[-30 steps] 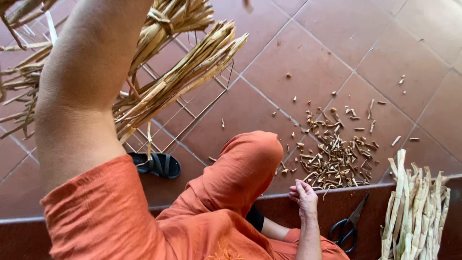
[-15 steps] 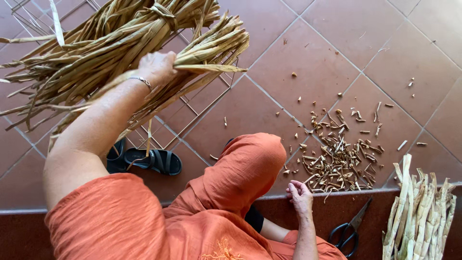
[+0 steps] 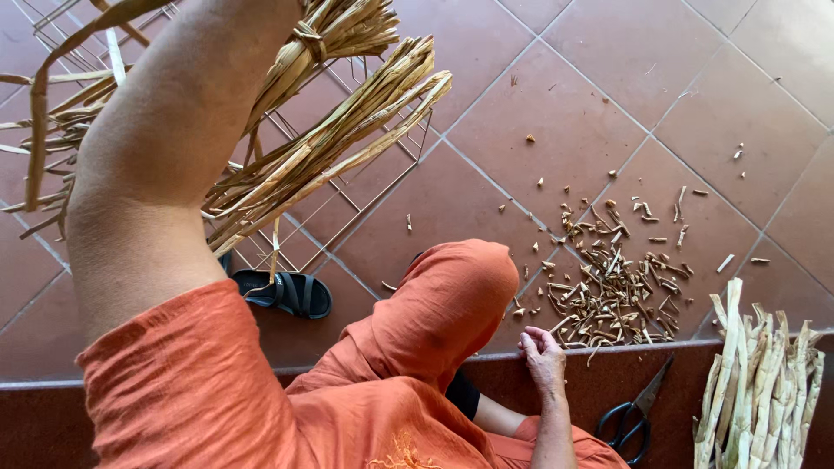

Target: The person sits on a tiled floor and uses shears to trim the ends of bundles of dried plant stalks. They repeatedly gather stalks, align them, cut the ends, and place the trimmed bundles into a metal rack.

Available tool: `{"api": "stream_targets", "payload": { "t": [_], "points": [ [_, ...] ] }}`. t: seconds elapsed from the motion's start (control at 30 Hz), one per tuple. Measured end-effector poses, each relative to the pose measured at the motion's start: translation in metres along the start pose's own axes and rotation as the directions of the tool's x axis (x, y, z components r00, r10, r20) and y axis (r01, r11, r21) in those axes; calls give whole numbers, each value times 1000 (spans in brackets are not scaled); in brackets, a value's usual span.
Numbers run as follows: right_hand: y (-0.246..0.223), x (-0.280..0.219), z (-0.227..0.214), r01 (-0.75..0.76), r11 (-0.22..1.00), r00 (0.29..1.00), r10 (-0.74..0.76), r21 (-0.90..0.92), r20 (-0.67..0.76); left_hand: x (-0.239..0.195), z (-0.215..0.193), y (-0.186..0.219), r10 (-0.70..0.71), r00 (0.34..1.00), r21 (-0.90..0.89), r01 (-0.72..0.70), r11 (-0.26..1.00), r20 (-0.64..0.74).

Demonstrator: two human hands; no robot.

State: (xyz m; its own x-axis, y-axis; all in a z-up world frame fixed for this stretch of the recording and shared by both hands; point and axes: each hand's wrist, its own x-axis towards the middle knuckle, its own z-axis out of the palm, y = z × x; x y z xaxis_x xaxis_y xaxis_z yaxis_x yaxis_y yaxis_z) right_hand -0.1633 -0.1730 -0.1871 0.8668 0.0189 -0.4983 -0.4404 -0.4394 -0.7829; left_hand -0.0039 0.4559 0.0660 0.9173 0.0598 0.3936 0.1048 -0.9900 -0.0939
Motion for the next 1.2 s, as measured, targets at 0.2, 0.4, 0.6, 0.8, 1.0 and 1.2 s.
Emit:
{"api": "stream_targets", "payload": {
  "t": [0.2, 0.4, 0.6, 0.8, 1.0, 1.2],
  "points": [
    [-1, 0, 3, 86, 996, 996, -86, 10, 15, 9, 19, 10, -64, 986, 89, 50, 995, 155],
    [1, -3, 3, 123, 989, 992, -125, -83, -17, -54, 52, 16, -330, 716, 110, 337, 935, 615],
    [-2, 0, 2, 112, 984, 994, -112, -136, 11, -105, 67, 18, -402, 636, -59, 576, 816, 658],
    [-3, -6, 2, 111, 974, 993, -116, -197, -14, -99, 72, 27, -412, 649, 119, 446, 887, 640],
    [-5, -5, 2, 117, 975, 992, -123, -190, -22, -95, 68, 40, -157, 882, 3, 174, 985, 444],
    [-10, -5, 2, 133, 972, 990, -138, -193, -12, -98, 80, 77, -26, 959, 7, 25, 1000, 281]
  ]
}}
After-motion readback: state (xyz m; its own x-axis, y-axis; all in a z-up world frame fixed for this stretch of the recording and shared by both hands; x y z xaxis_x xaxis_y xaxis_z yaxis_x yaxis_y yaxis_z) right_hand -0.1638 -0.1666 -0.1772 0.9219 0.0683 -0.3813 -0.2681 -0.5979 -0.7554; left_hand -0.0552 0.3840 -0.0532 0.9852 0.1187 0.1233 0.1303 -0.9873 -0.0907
